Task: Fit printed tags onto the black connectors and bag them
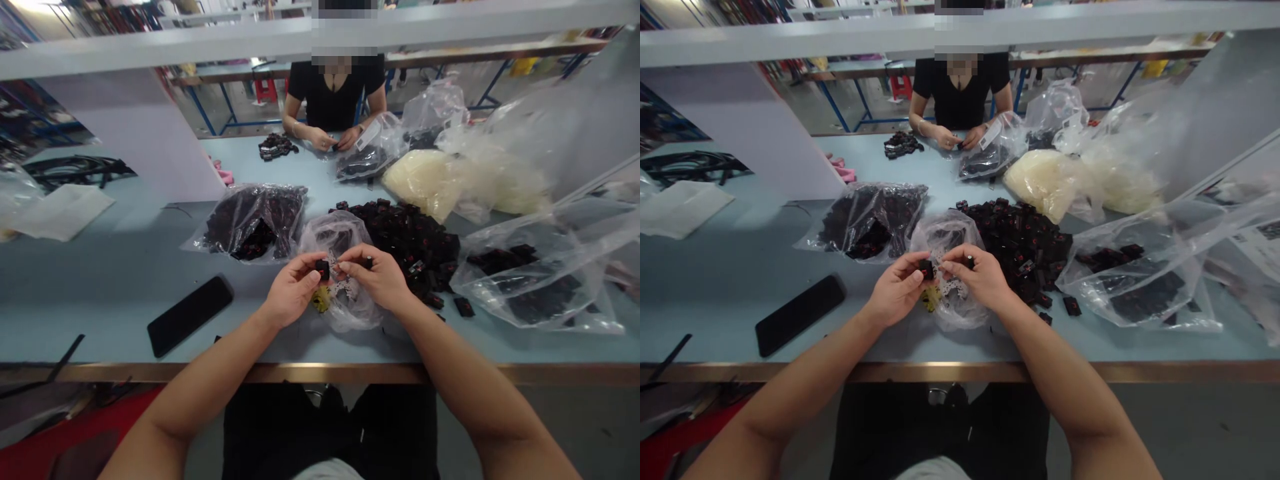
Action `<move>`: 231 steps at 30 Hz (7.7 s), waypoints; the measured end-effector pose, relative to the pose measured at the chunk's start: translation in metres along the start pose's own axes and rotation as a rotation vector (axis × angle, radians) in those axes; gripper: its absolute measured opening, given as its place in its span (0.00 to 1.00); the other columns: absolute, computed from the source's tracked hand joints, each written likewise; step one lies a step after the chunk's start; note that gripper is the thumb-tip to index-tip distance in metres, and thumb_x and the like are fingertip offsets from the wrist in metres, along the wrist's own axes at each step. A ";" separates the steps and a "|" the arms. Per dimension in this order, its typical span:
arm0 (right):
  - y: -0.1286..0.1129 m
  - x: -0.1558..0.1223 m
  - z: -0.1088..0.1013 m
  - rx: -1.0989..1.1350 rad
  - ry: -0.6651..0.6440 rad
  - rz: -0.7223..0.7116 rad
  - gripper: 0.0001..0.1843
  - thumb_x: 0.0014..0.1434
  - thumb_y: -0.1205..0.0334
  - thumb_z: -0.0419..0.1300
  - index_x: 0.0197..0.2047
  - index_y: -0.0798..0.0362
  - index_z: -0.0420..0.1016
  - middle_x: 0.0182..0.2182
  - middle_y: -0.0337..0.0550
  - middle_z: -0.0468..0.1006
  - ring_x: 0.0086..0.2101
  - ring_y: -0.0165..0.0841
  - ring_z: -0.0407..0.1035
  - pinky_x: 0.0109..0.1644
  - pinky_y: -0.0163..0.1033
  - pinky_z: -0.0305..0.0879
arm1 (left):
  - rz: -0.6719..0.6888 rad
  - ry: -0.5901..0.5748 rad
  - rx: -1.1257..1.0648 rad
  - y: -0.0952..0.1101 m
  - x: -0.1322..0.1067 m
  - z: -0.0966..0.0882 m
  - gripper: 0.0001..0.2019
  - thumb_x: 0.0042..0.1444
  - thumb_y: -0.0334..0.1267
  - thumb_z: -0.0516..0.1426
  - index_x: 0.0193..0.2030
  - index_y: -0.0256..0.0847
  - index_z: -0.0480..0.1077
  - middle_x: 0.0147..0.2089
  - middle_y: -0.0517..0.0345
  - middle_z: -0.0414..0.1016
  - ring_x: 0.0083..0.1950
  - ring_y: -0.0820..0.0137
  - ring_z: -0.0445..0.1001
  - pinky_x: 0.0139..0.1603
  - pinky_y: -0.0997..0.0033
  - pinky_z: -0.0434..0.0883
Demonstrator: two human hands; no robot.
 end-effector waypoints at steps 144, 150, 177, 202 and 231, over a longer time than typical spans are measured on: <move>-0.012 -0.009 -0.004 0.187 0.047 -0.035 0.11 0.57 0.53 0.73 0.32 0.49 0.79 0.24 0.39 0.83 0.26 0.34 0.76 0.35 0.40 0.74 | 0.277 0.116 0.879 0.025 -0.015 -0.001 0.12 0.54 0.42 0.72 0.44 0.43 0.81 0.40 0.54 0.87 0.40 0.63 0.86 0.46 0.65 0.83; -0.025 -0.010 -0.004 -0.017 0.054 -0.074 0.08 0.57 0.58 0.69 0.29 0.49 0.77 0.22 0.38 0.81 0.25 0.33 0.75 0.31 0.39 0.72 | 0.252 0.122 0.837 0.022 -0.014 -0.001 0.11 0.52 0.38 0.72 0.43 0.44 0.82 0.40 0.56 0.88 0.40 0.63 0.87 0.46 0.65 0.83; -0.016 -0.013 -0.003 -0.258 0.091 -0.011 0.12 0.58 0.52 0.66 0.28 0.48 0.73 0.21 0.38 0.77 0.22 0.32 0.68 0.26 0.37 0.60 | 0.374 0.090 1.159 0.032 -0.018 0.007 0.08 0.56 0.37 0.70 0.43 0.47 0.83 0.39 0.58 0.87 0.39 0.63 0.86 0.44 0.64 0.81; -0.027 -0.016 0.006 -0.433 0.081 -0.194 0.12 0.60 0.55 0.61 0.28 0.47 0.64 0.20 0.34 0.67 0.22 0.29 0.61 0.28 0.37 0.55 | 0.439 0.049 1.263 0.035 -0.020 0.017 0.05 0.59 0.36 0.68 0.42 0.48 0.82 0.38 0.60 0.87 0.38 0.66 0.85 0.43 0.68 0.79; -0.018 -0.015 0.000 -0.210 0.123 -0.060 0.15 0.61 0.48 0.66 0.28 0.47 0.71 0.19 0.36 0.76 0.21 0.31 0.68 0.26 0.36 0.62 | 0.424 0.045 1.267 0.036 -0.017 0.014 0.07 0.58 0.35 0.69 0.43 0.48 0.82 0.39 0.61 0.87 0.40 0.65 0.85 0.44 0.67 0.80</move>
Point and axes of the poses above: each hand's wrist, its own x-axis towards the middle knuckle, its own z-axis out of the palm, y = z × x, the point moved 8 cm from there along x, towards the middle knuckle
